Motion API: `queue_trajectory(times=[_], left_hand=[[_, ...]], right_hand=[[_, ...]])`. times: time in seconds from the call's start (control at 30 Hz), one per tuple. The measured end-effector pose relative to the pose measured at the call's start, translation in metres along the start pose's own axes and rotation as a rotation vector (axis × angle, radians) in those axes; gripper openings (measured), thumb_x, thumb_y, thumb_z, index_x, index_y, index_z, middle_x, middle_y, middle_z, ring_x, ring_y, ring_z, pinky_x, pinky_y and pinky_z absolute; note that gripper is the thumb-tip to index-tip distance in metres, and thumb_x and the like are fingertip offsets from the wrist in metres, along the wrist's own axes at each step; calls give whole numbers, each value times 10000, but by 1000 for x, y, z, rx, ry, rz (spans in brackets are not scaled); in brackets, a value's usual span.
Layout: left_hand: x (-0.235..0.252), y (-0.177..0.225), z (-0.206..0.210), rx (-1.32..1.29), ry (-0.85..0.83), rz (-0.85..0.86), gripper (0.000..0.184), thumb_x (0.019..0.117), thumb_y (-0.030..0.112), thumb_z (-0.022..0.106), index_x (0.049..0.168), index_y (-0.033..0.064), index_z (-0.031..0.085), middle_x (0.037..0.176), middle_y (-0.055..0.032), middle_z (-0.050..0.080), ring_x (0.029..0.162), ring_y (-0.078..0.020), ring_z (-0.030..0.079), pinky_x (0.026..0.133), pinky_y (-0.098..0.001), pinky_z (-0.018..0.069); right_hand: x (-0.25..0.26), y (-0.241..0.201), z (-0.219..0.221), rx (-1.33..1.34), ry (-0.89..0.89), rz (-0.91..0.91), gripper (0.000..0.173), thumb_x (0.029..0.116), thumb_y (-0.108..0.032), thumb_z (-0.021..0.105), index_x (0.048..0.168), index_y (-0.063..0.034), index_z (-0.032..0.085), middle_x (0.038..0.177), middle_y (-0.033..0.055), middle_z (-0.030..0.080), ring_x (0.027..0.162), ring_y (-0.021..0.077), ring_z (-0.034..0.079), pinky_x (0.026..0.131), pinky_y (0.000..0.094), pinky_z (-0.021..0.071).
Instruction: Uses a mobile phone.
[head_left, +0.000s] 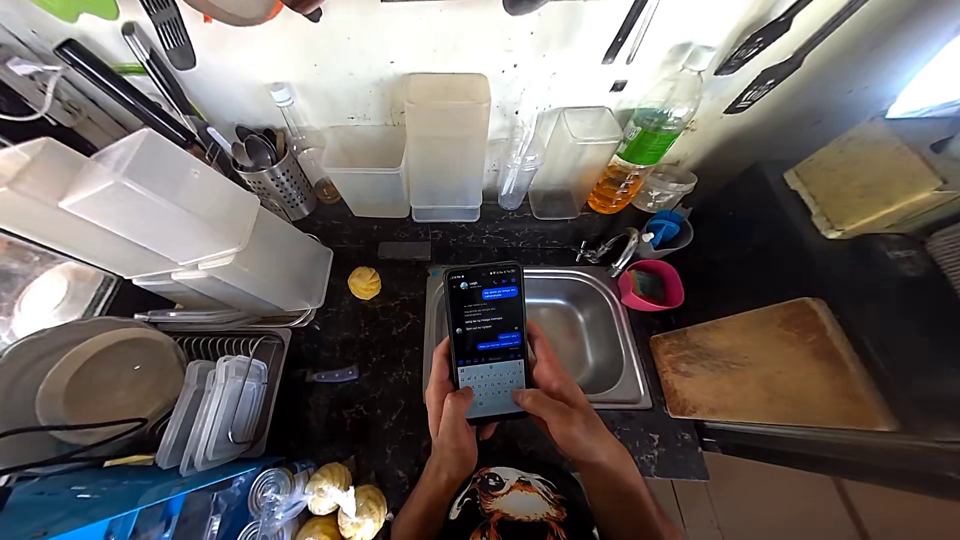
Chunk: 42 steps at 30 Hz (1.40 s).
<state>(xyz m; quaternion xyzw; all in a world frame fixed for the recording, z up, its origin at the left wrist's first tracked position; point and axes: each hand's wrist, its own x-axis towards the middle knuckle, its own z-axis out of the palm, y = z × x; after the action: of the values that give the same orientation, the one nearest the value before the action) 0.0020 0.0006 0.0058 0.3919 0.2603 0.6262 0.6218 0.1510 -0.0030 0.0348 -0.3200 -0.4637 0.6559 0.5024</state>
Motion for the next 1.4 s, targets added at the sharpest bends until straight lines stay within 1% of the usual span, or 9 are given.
queue_trajectory(times=[0.17, 0.3, 0.4, 0.63, 0.87, 1.07, 1.17, 1.27, 1.4], left_hand=[[-1, -2, -3, -48, -38, 0, 559, 919, 159, 481, 1439, 38, 319, 1205, 5, 688, 843, -85, 715, 533, -230, 574], [0, 0, -1, -32, -31, 2, 551, 895, 104, 428, 1432, 31, 327, 1178, -3, 695, 780, -68, 706, 480, -207, 544], [-1, -2, -2, -81, -59, 8, 557, 919, 157, 488, 1439, 54, 316, 1203, -1, 688, 803, -71, 706, 498, -208, 550], [-3, -3, -3, -71, -77, 32, 570, 907, 107, 452, 1455, 46, 303, 1213, 1, 681, 808, -66, 701, 511, -201, 550], [-4, -3, -1, 14, -87, 47, 588, 895, 109, 435, 1459, 34, 284, 1210, 13, 668, 795, -52, 686, 495, -191, 534], [-2, -2, -5, -71, -60, 4, 584, 911, 180, 507, 1446, 44, 318, 1215, 9, 687, 894, -95, 717, 585, -253, 597], [-1, -2, -4, -76, -45, -4, 563, 918, 185, 508, 1434, 43, 332, 1187, -3, 698, 832, -89, 715, 529, -232, 571], [0, -1, -1, -24, 3, -15, 539, 874, 70, 405, 1408, 15, 355, 1136, -2, 706, 818, -79, 713, 538, -232, 574], [-1, -3, -3, -71, -20, -5, 581, 882, 124, 475, 1431, 16, 319, 1162, 1, 702, 827, -81, 713, 543, -228, 574]], right_hand=[[0, 2, 1, 6, 50, 7, 697, 925, 5, 392, 1550, -50, 89, 1381, 77, 549, 1176, 180, 645, 909, 389, 608], [-1, 2, 2, 66, 61, 23, 626, 996, -76, 399, 1549, -97, 108, 1348, 57, 582, 1142, 192, 669, 848, 406, 629], [-1, 3, 3, 58, 80, 8, 626, 991, -65, 411, 1541, -85, 113, 1326, 57, 597, 1122, 184, 678, 859, 391, 626], [-1, 2, 5, 24, 75, -2, 671, 965, -13, 451, 1541, -64, 108, 1329, 74, 590, 1127, 184, 674, 881, 376, 620], [3, 6, 14, -12, 185, -89, 598, 992, -14, 531, 1499, -4, 213, 1302, 85, 601, 1138, 147, 659, 952, 318, 583], [-1, 4, 2, 70, 41, -21, 702, 926, -39, 447, 1539, -61, 104, 1376, 65, 561, 1178, 175, 643, 945, 395, 588], [-1, 3, 4, 35, 73, -10, 685, 917, 10, 403, 1535, -62, 117, 1352, 71, 576, 1149, 177, 660, 906, 387, 606], [-2, 0, 3, -33, 18, -6, 781, 906, 25, 487, 1541, -10, 34, 1385, 86, 542, 1181, 161, 643, 940, 356, 598], [-1, -1, 8, -95, 58, 12, 821, 891, 33, 542, 1538, 13, 37, 1366, 95, 552, 1154, 143, 656, 916, 316, 606]])
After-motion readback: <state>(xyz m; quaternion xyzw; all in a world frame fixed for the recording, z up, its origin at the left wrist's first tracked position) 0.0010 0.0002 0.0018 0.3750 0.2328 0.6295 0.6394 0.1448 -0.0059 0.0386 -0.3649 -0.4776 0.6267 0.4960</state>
